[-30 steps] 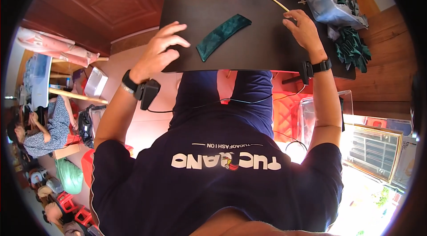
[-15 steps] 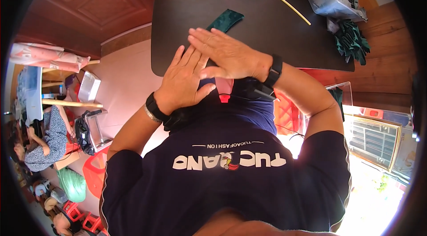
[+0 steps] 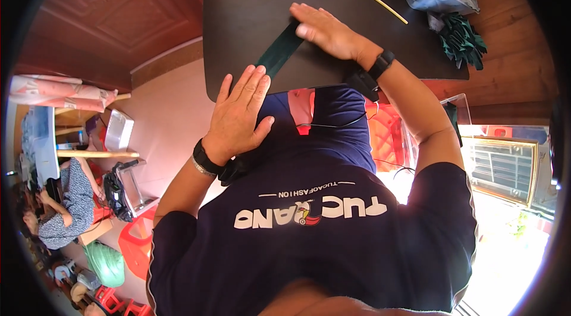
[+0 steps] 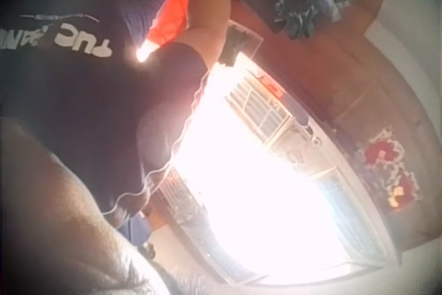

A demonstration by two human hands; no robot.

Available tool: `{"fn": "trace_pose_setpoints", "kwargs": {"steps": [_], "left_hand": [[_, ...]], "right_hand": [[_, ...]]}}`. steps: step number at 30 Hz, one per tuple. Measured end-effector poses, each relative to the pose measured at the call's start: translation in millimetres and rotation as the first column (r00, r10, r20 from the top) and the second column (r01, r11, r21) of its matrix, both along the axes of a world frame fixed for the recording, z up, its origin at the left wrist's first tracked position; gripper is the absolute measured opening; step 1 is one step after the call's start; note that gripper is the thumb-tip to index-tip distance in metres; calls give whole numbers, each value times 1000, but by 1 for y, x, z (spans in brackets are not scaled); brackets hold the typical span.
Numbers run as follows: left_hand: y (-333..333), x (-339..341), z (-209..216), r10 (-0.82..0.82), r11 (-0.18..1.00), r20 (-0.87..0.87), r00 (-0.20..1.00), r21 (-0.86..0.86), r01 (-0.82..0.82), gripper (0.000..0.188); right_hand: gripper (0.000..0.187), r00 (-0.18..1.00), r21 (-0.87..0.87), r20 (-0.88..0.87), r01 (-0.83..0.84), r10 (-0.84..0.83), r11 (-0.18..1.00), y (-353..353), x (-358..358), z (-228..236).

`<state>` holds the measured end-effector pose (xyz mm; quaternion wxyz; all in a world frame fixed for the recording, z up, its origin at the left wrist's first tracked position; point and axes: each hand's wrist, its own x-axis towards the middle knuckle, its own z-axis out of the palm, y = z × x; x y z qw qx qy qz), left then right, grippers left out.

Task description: Turning green fabric strips inside out using a wooden stick on a desk.

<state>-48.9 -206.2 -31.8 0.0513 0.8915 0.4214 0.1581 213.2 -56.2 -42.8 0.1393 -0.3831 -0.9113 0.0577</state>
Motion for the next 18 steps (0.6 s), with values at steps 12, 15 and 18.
{"fn": "trace_pose_setpoints", "kwargs": {"steps": [12,15,18], "left_hand": [[4,-5,-2,-41,999,33,999,28,40,61],[4,-15,-8,-46,997,23,999,67,44,57],[6,-26,-13,-56,996,-13,998,71,57,60]], "right_hand": [[37,933,48,-84,355,-351,934,5,-14,15],[22,907,-166,40,419,-419,893,-3,-40,28],[24,889,-197,-3,449,-458,872,-21,-24,27]]}}
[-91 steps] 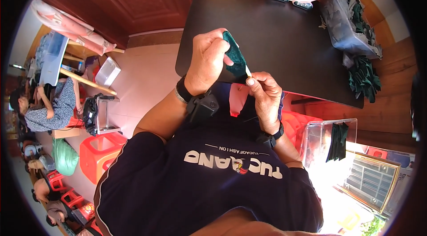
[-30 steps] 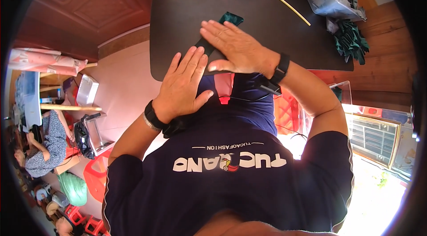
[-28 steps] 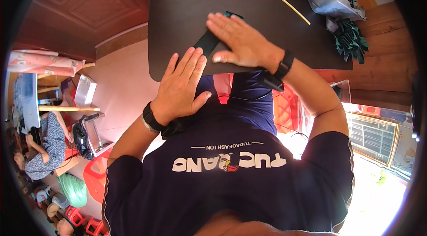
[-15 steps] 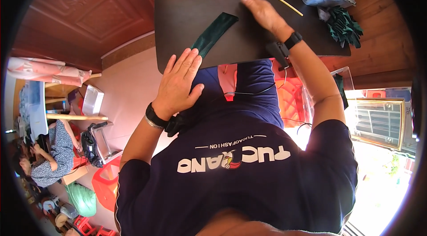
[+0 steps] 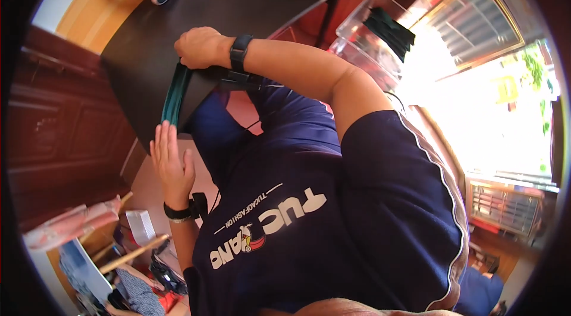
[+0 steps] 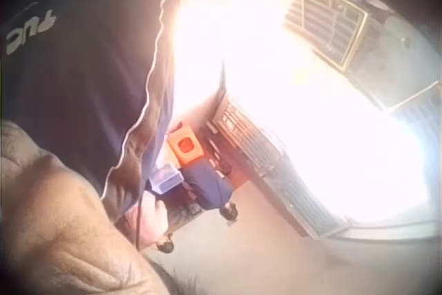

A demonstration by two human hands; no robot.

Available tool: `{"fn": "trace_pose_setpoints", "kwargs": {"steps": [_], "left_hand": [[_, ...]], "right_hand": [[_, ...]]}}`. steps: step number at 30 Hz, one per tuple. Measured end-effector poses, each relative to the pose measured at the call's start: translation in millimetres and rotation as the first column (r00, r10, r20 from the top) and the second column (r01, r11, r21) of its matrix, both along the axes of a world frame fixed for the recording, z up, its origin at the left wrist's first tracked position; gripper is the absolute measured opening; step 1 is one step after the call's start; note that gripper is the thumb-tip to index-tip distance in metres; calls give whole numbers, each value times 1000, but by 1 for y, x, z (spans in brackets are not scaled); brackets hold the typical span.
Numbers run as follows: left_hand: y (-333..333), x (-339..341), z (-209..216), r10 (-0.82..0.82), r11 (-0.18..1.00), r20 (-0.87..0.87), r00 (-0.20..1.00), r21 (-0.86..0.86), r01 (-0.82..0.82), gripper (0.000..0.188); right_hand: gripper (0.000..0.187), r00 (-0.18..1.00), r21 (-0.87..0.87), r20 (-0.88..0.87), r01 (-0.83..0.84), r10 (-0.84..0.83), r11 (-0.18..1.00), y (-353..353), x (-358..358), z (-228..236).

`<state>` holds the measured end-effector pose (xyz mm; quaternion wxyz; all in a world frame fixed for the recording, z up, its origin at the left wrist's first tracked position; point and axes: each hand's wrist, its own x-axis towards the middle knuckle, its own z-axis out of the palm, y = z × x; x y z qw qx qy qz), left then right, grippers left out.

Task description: Turning green fabric strips inside out using a wooden stick on a desk.

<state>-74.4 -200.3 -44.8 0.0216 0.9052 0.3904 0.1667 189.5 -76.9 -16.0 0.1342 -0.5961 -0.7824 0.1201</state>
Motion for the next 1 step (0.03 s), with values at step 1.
{"fn": "trace_pose_setpoints", "kwargs": {"steps": [1], "left_hand": [[0,0,-2,39,999,-28,999,12,-39,61]], "right_hand": [[28,999,6,-38,-3,3,1000,-8,6,2]]}}
